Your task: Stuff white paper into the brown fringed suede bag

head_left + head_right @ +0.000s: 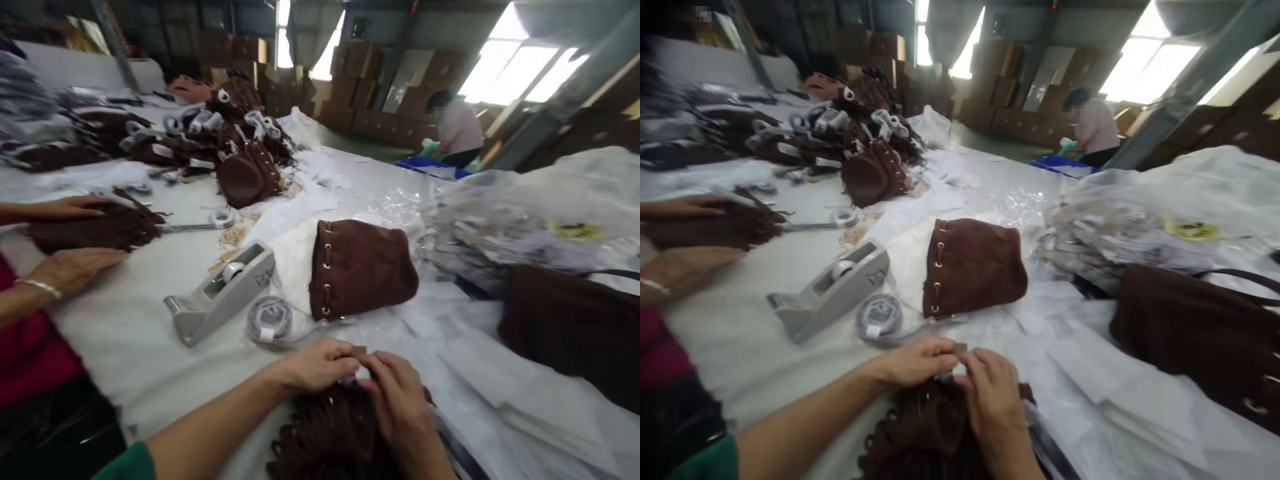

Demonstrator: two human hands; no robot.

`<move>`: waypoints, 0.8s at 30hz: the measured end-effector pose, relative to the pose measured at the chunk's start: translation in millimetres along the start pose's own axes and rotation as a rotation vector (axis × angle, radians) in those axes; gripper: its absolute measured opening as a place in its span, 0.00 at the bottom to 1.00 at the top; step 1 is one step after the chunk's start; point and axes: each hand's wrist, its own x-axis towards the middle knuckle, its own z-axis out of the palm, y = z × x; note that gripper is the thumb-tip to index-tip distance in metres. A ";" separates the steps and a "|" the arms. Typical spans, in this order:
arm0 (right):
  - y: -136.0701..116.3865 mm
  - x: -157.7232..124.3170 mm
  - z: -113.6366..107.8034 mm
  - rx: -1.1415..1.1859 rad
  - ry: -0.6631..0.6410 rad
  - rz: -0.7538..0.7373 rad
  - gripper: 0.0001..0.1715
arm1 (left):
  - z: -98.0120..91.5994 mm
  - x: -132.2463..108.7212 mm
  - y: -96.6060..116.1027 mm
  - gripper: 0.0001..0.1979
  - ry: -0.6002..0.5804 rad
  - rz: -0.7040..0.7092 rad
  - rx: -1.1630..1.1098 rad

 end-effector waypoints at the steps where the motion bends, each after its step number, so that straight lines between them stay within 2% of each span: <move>1: -2.1 0.7 -0.9 -0.013 -0.019 0.015 0.13 | -7.2 -4.9 0.6 0.22 0.054 -0.030 -0.010; 4: -7.9 4.6 0.1 -0.032 -0.057 0.042 0.12 | -50.8 -25.3 -3.1 0.24 0.199 -0.106 -0.010; 6: -9.6 5.4 0.6 -0.033 -0.077 0.039 0.12 | -78.5 -38.2 -8.6 0.23 0.235 -0.128 -0.011; 9: -8.6 4.4 1.1 -0.029 -0.101 0.041 0.12 | -97.6 -47.3 -20.1 0.21 0.230 -0.130 -0.007; 14: -6.1 4.7 3.0 -0.039 -0.132 0.059 0.12 | -91.7 -45.3 -34.6 0.18 0.274 -0.154 -0.147; 24: -5.7 7.1 -4.2 -0.034 -0.072 0.013 0.12 | -80.5 -42.2 -27.9 0.21 0.357 -0.225 -0.569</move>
